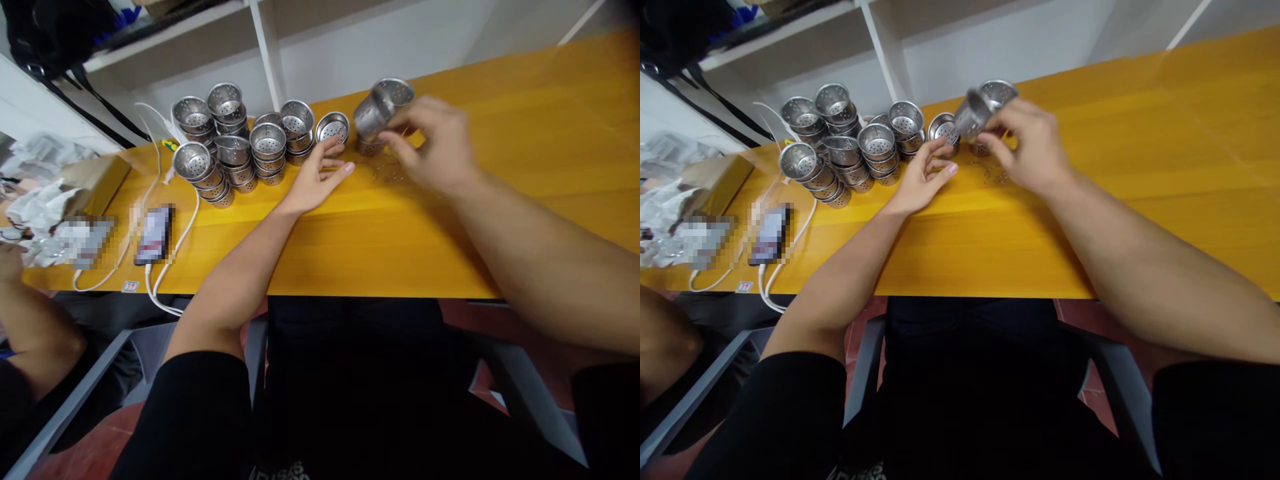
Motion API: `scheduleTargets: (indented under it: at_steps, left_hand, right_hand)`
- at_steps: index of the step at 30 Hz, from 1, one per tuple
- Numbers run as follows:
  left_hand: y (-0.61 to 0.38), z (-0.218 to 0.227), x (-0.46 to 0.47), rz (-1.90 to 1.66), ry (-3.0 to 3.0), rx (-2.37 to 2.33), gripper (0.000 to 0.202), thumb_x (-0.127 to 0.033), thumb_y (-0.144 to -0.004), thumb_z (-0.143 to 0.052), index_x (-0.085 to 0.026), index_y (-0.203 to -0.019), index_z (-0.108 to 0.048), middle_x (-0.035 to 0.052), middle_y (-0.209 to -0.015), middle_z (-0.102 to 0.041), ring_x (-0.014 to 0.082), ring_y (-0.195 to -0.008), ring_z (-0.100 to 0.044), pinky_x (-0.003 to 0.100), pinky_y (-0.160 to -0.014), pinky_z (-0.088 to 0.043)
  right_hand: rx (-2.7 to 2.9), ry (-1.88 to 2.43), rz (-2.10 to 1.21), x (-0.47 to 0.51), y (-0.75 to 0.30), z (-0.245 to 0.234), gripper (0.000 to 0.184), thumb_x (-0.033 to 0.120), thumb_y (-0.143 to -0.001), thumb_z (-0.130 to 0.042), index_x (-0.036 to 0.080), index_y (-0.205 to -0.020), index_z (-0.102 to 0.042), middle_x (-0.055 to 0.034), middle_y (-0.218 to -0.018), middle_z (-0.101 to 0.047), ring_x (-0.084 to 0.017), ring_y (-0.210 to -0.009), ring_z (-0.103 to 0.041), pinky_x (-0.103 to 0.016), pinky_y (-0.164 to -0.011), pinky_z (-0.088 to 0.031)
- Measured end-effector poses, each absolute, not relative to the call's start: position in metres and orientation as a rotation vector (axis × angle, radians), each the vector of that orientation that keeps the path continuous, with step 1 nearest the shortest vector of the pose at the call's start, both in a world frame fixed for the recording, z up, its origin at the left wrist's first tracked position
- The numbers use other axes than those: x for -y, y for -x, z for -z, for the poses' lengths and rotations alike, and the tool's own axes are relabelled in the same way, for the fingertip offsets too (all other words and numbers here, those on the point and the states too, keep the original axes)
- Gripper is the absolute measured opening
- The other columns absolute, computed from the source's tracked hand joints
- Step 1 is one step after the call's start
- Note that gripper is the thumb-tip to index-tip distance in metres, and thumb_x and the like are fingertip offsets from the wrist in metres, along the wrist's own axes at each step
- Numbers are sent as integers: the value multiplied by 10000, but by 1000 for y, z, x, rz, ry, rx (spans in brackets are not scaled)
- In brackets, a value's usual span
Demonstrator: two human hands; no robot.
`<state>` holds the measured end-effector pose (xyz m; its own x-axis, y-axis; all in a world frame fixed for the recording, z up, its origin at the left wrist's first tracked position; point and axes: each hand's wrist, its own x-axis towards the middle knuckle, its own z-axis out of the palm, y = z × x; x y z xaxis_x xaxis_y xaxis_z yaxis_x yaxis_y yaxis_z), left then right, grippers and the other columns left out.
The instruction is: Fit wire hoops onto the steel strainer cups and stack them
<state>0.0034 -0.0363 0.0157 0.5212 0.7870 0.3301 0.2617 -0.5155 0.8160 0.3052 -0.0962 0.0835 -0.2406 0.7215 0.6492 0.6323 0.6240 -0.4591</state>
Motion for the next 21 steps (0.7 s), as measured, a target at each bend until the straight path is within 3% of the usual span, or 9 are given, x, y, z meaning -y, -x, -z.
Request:
scheduleTargets:
  at_steps: [4,10,16,21]
  left_hand:
    - [-3,-21,44,-880,-2092,-881,592,-423,-1271,-761,-255,-1794,-540,239,-1956,-629,315,-1621,-819,478,-1354,-730]
    - [-4,-18,44,-826,-2153,-892,581,-360,-1256,-729,-211,-1782,-532,246,-1899,-678,278,-1575,-839,440,-1385,-711]
    - [-2,-11,36,-833,-2152,-861,622,-418,-1212,-761,-210,-1758,-549,245,-1862,-719,267,-1539,-840,434,-1380,-712]
    - [-1,-9,35,-836,-2157,-850,630,-456,-1200,-773,-222,-1747,-564,242,-1860,-711,282,-1542,-837,464,-1384,-702]
  right_hand:
    - [1736,1104,190,80,-328,-90,170,491,-1295,-754,344,-1282,-838,-163,-1423,-862,-476,-1423,-781,-778,-1338,-603]
    - [1665,1154,140,49,-335,-79,109,428,-1254,-761,361,-1259,-847,-181,-1447,-833,-490,-1445,-764,-780,-1319,-615]
    - [1776,1169,29,48,-327,-72,315,449,-1282,-596,524,-1492,-818,-101,-1604,-819,-441,-1529,-730,-737,-1376,-612]
    - [1831,1204,17,48,-330,-72,485,463,-1264,-642,556,-1739,-669,-75,-1781,-723,-409,-1599,-680,-683,-1321,-664]
